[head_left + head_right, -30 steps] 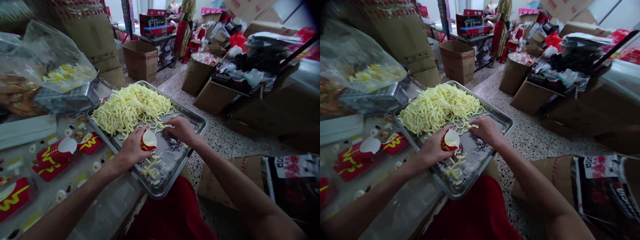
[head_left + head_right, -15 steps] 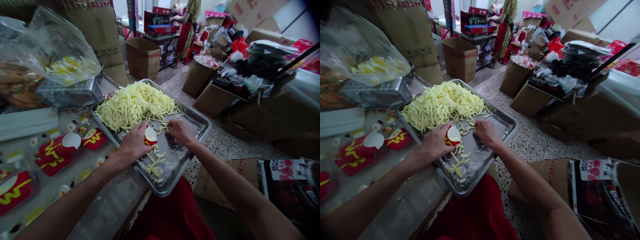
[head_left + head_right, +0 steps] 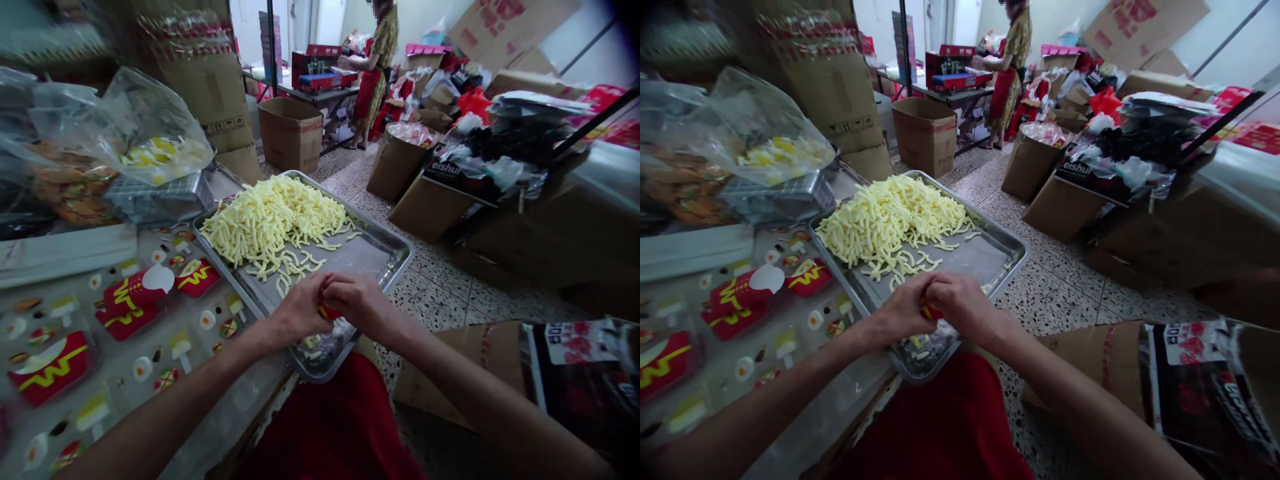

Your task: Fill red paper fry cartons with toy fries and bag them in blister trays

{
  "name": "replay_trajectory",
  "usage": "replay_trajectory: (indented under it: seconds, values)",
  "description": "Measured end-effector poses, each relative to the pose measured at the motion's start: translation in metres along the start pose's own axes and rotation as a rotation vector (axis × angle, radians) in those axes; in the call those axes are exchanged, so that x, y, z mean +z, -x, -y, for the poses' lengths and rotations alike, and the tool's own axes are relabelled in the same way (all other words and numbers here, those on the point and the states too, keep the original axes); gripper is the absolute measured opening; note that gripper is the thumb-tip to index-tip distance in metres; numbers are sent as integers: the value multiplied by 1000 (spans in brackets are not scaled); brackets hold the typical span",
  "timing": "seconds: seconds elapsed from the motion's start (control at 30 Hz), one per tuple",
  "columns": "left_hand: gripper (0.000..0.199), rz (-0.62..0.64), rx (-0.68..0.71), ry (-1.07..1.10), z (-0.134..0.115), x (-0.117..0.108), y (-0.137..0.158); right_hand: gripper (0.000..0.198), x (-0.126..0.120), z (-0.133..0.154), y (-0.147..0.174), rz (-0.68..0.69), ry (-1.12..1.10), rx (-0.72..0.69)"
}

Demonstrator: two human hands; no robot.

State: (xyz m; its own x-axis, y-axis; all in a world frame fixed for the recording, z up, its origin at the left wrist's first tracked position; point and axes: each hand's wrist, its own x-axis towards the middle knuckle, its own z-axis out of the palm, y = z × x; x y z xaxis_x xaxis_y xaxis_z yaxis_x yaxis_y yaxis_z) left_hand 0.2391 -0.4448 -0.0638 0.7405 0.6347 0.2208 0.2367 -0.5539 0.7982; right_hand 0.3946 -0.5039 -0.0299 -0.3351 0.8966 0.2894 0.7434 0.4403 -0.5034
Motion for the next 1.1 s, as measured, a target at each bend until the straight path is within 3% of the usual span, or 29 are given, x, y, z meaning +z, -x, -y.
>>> replay_trajectory:
  seconds: [0.1,0.17,0.27,0.37,0.43,0.5,0.6,0.67,0.73,0.83,0.9,0.97,1.03,1.1]
  values:
    - [63,-16,-2,167,-9,17,10,18,11,10,23,-261,-255,281]
    - [61,-25,10,203,-10,20,14,18,12,19,31,-315,-350,366]
    - [71,-47,2,244,-3,11,17,17,5,29,28,-254,-444,331]
    - [79,-86,-65,227,5,-11,16,11,-9,17,8,-288,-498,274]
    - [81,-118,-106,168,9,-28,15,9,-16,-9,-13,-377,-406,308]
    - [80,-145,-151,123,13,-46,16,9,-16,-44,-35,-404,-138,359]
    - [79,-180,-249,101,19,-70,22,13,-5,-92,-61,-207,271,370]
    - [80,-216,-301,88,24,-84,29,14,4,-111,-69,-67,428,403]
    - [83,-258,-338,88,29,-95,36,13,10,-120,-70,6,485,475]
    - [85,-280,-363,110,33,-104,45,10,9,-119,-66,12,450,567]
    - [83,-280,-357,91,35,-106,50,7,6,-111,-62,-42,369,510]
    - [81,-281,-346,38,35,-104,52,3,7,-99,-61,-73,272,335]
    - [79,-280,-324,-25,35,-100,51,6,13,-84,-61,-28,235,171]
    - [79,-262,-302,-90,32,-95,47,13,23,-74,-61,62,283,150]
